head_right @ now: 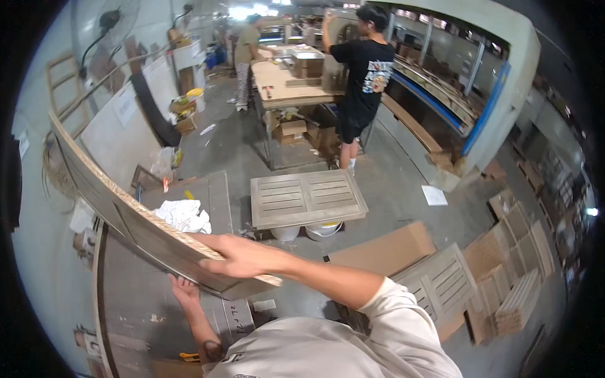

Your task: The person touches and turns wooden slatted panels on a workbench, wipes them with a cloth, and carries them by hand to stack them onto a pile.

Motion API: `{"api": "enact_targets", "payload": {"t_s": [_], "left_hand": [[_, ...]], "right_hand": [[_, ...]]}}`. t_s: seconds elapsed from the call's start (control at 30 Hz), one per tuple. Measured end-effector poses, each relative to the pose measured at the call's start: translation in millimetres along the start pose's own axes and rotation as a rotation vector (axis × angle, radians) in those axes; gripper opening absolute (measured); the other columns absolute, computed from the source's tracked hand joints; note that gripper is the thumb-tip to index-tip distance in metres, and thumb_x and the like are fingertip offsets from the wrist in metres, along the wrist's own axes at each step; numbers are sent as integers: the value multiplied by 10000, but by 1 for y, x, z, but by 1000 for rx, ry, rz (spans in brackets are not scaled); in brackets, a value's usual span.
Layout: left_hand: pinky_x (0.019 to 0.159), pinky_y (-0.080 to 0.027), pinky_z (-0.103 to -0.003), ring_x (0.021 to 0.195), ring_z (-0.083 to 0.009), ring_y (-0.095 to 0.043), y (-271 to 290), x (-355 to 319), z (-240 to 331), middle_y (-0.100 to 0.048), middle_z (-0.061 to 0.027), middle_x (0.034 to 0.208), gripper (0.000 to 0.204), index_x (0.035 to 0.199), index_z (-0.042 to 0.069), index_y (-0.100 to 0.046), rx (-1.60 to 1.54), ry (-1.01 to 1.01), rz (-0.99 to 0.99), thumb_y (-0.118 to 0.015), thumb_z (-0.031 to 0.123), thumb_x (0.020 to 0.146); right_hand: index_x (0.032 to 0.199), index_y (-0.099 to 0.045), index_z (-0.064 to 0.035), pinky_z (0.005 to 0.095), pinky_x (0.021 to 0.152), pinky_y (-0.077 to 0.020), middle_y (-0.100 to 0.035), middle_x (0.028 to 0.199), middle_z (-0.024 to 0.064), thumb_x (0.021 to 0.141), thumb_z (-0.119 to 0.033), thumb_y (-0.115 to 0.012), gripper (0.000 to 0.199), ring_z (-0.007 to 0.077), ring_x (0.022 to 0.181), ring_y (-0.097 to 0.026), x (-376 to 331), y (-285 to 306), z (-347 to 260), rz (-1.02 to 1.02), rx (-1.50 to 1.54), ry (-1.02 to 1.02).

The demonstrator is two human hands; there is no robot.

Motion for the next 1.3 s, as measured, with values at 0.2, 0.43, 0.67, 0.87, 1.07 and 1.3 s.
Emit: {"api": "enact_targets", "payload": {"t_s": [0.2,0.43,0.67,0.87,1.07,1.3], "left_hand": [[1098,-295,-383,1277,-245,-403,-194,-4,12,-402,-153,1399,691,1390,-40,-324,137,-13,-598,-458,483,959],[939,-448,-388,1073,-225,-554,-411,-163,-154,-560,-116,1239,590,1265,-17,-494,412,-53,-826,-453,490,964],[807,-463,-374,835,-239,-567,-354,-320,-473,-650,-176,919,750,973,-104,-624,1428,7,-1003,-451,623,908],[836,-460,-454,913,-362,-631,-229,-385,-607,-666,-270,933,806,931,-103,-665,1768,-64,-1099,-436,667,876],[825,-460,-477,945,-406,-628,-169,-394,-659,-645,-319,910,861,905,-108,-665,2042,203,-1132,-414,715,847],[666,-415,-488,681,-295,-552,-200,-404,-687,-587,-204,667,801,710,-81,-583,1912,148,-1247,-383,673,891]], "right_hand": [[1305,-497,-19,301,896,-442,-620,1154,118,926,-234,-605,449,157,1046,-556,-205,95,-4,493,-53,-190],[1141,-596,42,303,830,-454,-652,1017,90,916,-380,-605,479,120,952,-555,-512,121,50,1732,-82,-254],[1038,-657,63,309,803,-450,-665,895,115,890,-534,-565,623,146,859,-560,-805,-84,174,2547,288,-836],[1133,-582,123,373,852,-455,-645,1061,194,874,-545,-569,716,251,985,-599,-888,-248,200,2601,411,-1545],[979,-649,112,394,812,-462,-661,928,220,883,-534,-552,660,275,890,-621,-915,-300,239,2571,588,-1611],[760,-587,121,422,745,-448,-616,731,216,896,-538,-506,678,284,715,-569,-940,-282,277,2573,456,-1670]]}}
Point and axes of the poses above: each hand's wrist, its own x-axis towards the middle knuckle, its own y-axis out of the back of the hand, z = x × y, the point moved 9 cm from there along x, towards the middle knuckle
